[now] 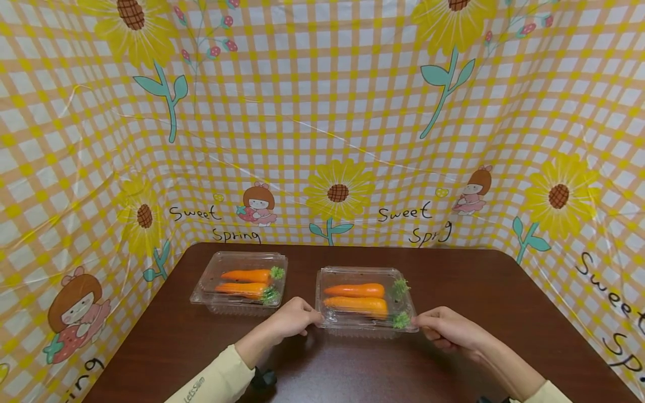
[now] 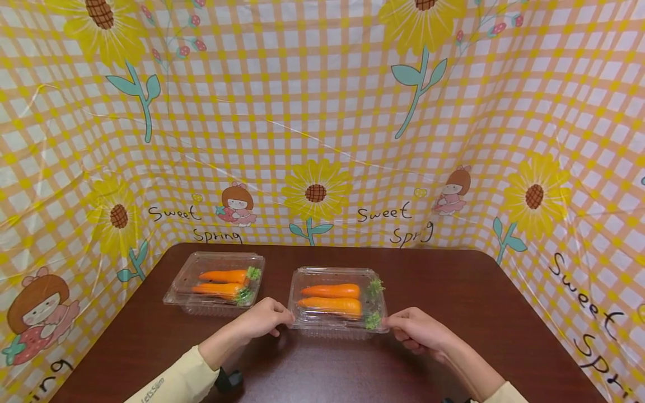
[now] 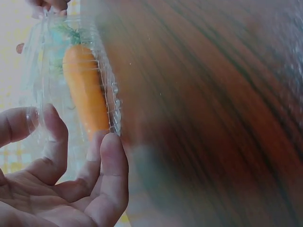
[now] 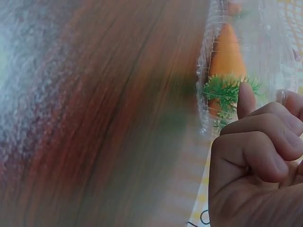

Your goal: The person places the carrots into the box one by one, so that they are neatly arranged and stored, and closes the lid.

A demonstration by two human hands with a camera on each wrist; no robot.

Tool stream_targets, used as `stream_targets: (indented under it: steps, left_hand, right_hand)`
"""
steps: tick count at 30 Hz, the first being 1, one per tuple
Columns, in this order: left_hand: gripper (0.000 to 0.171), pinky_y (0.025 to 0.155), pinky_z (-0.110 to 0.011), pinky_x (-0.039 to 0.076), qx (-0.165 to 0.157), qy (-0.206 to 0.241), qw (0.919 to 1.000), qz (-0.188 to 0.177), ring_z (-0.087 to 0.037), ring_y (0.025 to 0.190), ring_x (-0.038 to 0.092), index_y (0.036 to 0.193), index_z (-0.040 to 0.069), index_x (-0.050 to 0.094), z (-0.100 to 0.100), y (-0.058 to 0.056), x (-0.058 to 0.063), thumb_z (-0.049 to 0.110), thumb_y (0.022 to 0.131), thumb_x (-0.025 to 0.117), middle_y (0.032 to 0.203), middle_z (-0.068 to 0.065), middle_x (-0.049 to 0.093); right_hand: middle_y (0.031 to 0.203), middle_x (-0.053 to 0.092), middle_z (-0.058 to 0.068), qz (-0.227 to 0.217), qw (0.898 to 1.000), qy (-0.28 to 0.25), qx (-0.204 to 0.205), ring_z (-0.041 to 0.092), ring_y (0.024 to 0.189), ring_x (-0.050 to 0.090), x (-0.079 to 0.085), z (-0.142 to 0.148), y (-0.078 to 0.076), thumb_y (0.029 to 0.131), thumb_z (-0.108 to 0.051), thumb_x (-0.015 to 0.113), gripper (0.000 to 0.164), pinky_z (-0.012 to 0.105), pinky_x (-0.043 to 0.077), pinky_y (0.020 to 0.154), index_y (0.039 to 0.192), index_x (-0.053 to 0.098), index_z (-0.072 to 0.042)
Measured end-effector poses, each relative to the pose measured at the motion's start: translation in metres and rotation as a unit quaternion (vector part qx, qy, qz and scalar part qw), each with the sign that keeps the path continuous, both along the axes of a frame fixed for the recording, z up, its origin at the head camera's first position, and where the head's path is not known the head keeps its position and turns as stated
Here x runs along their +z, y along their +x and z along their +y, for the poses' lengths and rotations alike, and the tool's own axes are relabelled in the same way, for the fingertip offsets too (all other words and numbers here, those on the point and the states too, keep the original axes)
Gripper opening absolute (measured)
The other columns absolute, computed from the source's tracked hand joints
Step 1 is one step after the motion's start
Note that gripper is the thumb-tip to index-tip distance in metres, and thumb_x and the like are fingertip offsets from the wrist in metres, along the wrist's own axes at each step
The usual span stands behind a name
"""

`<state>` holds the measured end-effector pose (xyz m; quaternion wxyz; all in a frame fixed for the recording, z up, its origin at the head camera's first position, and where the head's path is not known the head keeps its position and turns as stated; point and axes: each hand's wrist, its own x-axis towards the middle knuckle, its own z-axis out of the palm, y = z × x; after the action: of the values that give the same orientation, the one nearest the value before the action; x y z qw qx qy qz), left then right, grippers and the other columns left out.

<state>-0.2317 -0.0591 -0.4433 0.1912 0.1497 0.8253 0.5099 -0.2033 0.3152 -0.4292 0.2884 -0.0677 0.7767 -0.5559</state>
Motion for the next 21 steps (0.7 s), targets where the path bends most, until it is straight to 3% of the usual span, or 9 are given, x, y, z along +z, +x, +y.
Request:
stream_targets:
  steps: [4, 6, 9, 13, 16, 18, 21]
  left_hand:
    - [0.026, 0.069, -0.033, 0.055, -0.001, 0.003, 1.0000, -0.001, -0.020, 0.086, 0.065, 0.089, -0.004, 0.078, 0.002, 0.002, 0.001, 0.017, 0.096, 0.064, 0.114, -0.012, 0.072]
    - [0.029, 0.067, -0.032, 0.052, -0.002, 0.004, 1.0000, 0.002, -0.019, 0.078, 0.063, 0.078, -0.004, 0.073, 0.003, 0.003, 0.001, 0.016, 0.096, 0.064, 0.113, -0.009, 0.072]
    - [0.039, 0.064, -0.031, 0.048, -0.004, 0.004, 0.9999, 0.012, -0.016, 0.066, 0.055, 0.059, 0.005, 0.056, 0.006, 0.003, 0.001, 0.015, 0.096, 0.064, 0.103, -0.004, 0.070]
    - [0.048, 0.061, -0.028, 0.044, 0.000, 0.007, 0.9997, 0.025, -0.014, 0.061, 0.049, 0.053, 0.015, 0.041, 0.010, 0.003, 0.000, 0.012, 0.095, 0.064, 0.090, 0.000, 0.064]
    - [0.049, 0.056, -0.026, 0.039, 0.008, 0.006, 0.9995, 0.029, -0.012, 0.055, 0.044, 0.052, 0.016, 0.040, 0.011, 0.002, 0.001, 0.011, 0.095, 0.064, 0.076, 0.003, 0.056]
    - [0.048, 0.055, -0.026, 0.037, 0.012, 0.006, 0.9995, 0.030, -0.012, 0.052, 0.042, 0.052, 0.014, 0.043, 0.011, 0.001, 0.001, 0.011, 0.095, 0.063, 0.081, 0.002, 0.060]
    - [0.036, 0.058, -0.029, 0.042, 0.022, 0.001, 0.9993, 0.031, -0.015, 0.054, 0.047, 0.060, 0.003, 0.065, 0.010, -0.001, 0.000, 0.013, 0.095, 0.063, 0.094, -0.005, 0.071]
  right_hand:
    - [0.058, 0.025, -0.006, 0.002, 1.000, -0.002, -0.005, 0.010, 0.048, 0.016, -0.001, -0.002, -0.001, 0.103, -0.028, 0.056, 0.037, 0.025, 0.017, 0.045, 0.070, 0.045, -0.015]
    - [0.058, 0.024, -0.006, 0.002, 1.000, -0.004, -0.009, 0.009, 0.048, 0.016, -0.002, -0.003, -0.002, 0.102, -0.027, 0.056, 0.034, 0.024, 0.017, 0.045, 0.072, 0.050, -0.013]
    - [0.057, 0.023, -0.007, 0.003, 1.000, -0.005, -0.012, 0.009, 0.047, 0.015, -0.003, -0.004, -0.003, 0.102, -0.026, 0.056, 0.030, 0.024, 0.017, 0.045, 0.076, 0.056, -0.011]
    - [0.057, 0.024, -0.007, 0.008, 1.000, -0.007, -0.014, 0.009, 0.047, 0.014, -0.001, -0.005, -0.004, 0.102, -0.026, 0.057, 0.027, 0.024, 0.016, 0.044, 0.084, 0.064, -0.006]
    - [0.057, 0.024, -0.006, 0.012, 1.000, -0.004, -0.015, 0.009, 0.047, 0.014, -0.001, -0.006, -0.005, 0.102, -0.026, 0.057, 0.027, 0.024, 0.016, 0.044, 0.085, 0.065, -0.007]
    - [0.057, 0.024, -0.006, 0.013, 1.000, -0.001, -0.021, 0.009, 0.047, 0.014, -0.002, -0.007, -0.007, 0.101, -0.027, 0.058, 0.027, 0.025, 0.017, 0.045, 0.084, 0.066, -0.008]
    - [0.056, 0.025, -0.007, 0.011, 1.000, 0.004, -0.028, 0.009, 0.047, 0.015, -0.002, -0.009, -0.008, 0.101, -0.027, 0.058, 0.028, 0.024, 0.018, 0.045, 0.079, 0.063, -0.010]
